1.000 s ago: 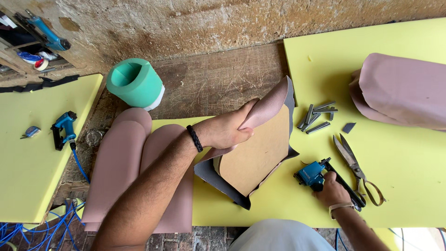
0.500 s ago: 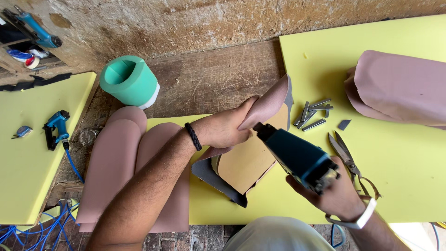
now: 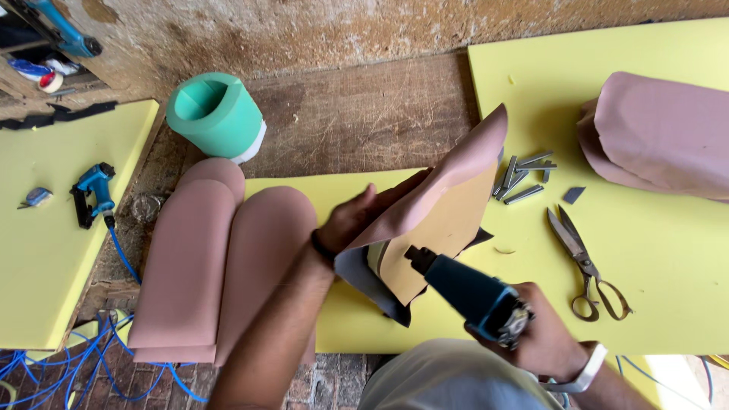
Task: The person staples pink fabric onto a curved cardboard-backed cushion using a pneumatic staple gun. They trim excess fabric with scissors, smooth the surface, and continue stapling around the edges to secure the upholstery.
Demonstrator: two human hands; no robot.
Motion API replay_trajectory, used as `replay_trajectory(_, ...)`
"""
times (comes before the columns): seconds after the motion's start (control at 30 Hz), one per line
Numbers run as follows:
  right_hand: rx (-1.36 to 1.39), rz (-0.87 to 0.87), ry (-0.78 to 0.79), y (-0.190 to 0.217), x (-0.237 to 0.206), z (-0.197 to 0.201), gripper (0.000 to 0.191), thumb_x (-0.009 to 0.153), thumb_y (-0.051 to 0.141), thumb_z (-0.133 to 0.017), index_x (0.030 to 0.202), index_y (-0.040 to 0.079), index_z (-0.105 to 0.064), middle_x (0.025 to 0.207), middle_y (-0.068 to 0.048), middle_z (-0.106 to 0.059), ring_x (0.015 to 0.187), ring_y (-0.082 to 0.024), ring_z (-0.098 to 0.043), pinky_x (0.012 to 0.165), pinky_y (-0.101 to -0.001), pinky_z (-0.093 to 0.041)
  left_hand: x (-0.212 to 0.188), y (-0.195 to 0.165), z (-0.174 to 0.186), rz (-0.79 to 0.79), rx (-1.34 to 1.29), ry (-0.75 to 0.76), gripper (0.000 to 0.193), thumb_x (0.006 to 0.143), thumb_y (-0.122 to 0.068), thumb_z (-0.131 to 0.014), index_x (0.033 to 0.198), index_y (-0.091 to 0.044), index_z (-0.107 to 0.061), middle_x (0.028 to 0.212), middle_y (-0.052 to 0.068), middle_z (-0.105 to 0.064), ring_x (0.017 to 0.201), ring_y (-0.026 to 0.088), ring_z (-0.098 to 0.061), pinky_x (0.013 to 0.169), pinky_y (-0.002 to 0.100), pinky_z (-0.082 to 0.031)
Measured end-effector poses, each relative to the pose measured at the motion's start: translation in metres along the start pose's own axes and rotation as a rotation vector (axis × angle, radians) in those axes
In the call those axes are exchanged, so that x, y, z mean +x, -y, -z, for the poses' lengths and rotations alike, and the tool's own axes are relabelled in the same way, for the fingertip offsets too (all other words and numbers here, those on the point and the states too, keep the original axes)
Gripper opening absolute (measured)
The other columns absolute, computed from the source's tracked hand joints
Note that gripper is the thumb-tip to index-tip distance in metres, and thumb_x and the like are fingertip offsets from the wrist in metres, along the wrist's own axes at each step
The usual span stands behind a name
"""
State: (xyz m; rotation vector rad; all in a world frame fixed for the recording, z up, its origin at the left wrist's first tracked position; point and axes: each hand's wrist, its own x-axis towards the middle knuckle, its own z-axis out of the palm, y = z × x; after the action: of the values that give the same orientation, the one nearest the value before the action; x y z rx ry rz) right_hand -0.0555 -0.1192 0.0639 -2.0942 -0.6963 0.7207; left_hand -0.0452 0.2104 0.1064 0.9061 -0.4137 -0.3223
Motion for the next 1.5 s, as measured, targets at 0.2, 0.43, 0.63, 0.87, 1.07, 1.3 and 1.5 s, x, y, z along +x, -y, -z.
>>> replay_trajectory(0.2,0.089,0.136,-0.184,0.029,0.009,-0.030,0.048,0.063,0.007,-0.076,0.111,0.007,-0.073,0.064,-0.005,-0.077,0.051,-0.012,-0.071,0.054,-0.0301,-0.060,-0.001,0.034,0.002,-0.268,0.586,-0.127,0.089,0.106,-0.057,-0.050,0.165,0.003,-0.021,0.171,0.019,-0.029,0.160,0.026,-0.031,0.133,0.040,-0.024)
replay_trajectory(0.43,0.011,0.143,-0.242,0.048,0.013,-0.028,0.044,0.063,0.008,-0.076,0.108,0.007,-0.074,0.064,-0.007,-0.076,0.054,-0.014,-0.069,0.056,-0.0312,-0.059,-0.014,0.063,0.003,-0.438,0.757,-0.330,0.078,0.113,-0.053,-0.034,0.165,0.004,-0.023,0.169,0.021,-0.035,0.159,0.030,-0.035,0.133,0.041,-0.027)
replay_trajectory(0.63,-0.144,0.107,-0.267,0.044,0.013,-0.012,0.029,0.063,0.014,-0.081,0.090,0.004,-0.075,0.066,-0.011,-0.075,0.054,-0.016,-0.069,0.059,-0.0333,-0.058,-0.032,0.086,0.000,-0.478,1.031,-0.420,0.070,0.114,-0.041,-0.038,0.163,0.005,-0.020,0.163,0.027,-0.039,0.154,0.037,-0.041,0.129,0.044,-0.033)
replay_trajectory(0.87,-0.179,0.265,-0.378,0.053,0.003,0.005,0.050,0.061,0.019,-0.083,0.108,0.005,-0.072,0.076,-0.012,-0.077,0.064,-0.019,-0.076,0.063,-0.0342,-0.058,-0.032,0.088,0.004,-0.427,1.213,-0.448,0.072,0.105,-0.012,-0.059,0.162,0.003,-0.019,0.157,0.032,-0.044,0.147,0.045,-0.049,0.122,0.046,-0.043)
replay_trajectory(1.07,-0.205,0.347,-0.339,0.061,-0.005,0.000,0.059,0.058,0.018,-0.080,0.116,0.008,-0.071,0.076,-0.014,-0.076,0.062,-0.023,-0.077,0.062,-0.0342,-0.059,-0.032,0.078,-0.006,-0.387,1.238,-0.402,0.090,0.088,0.003,-0.057,0.165,0.001,-0.011,0.161,0.033,-0.037,0.150,0.047,-0.041,0.123,0.050,-0.036)
replay_trajectory(1.3,-0.216,0.293,-0.324,0.050,-0.004,-0.003,0.040,0.062,0.019,-0.082,0.099,0.007,-0.072,0.072,-0.014,-0.074,0.062,-0.025,-0.074,0.059,-0.0355,-0.057,-0.037,0.079,-0.017,-0.114,1.083,-0.453,0.086,0.093,-0.011,-0.064,0.163,-0.002,-0.016,0.148,0.023,-0.051,0.129,0.032,-0.062,0.105,0.044,-0.055)
replay_trajectory(1.5,0.043,0.110,-0.446,0.028,-0.014,0.010,0.024,0.073,0.020,-0.082,0.092,0.005,-0.075,0.069,-0.005,-0.078,0.058,-0.013,-0.070,0.057,-0.0316,-0.056,-0.036,0.037,-0.017,-0.258,0.588,-0.111,0.087,0.101,-0.057,-0.061,0.160,0.000,-0.033,0.158,0.015,-0.044,0.152,0.027,-0.041,0.129,0.043,-0.031)
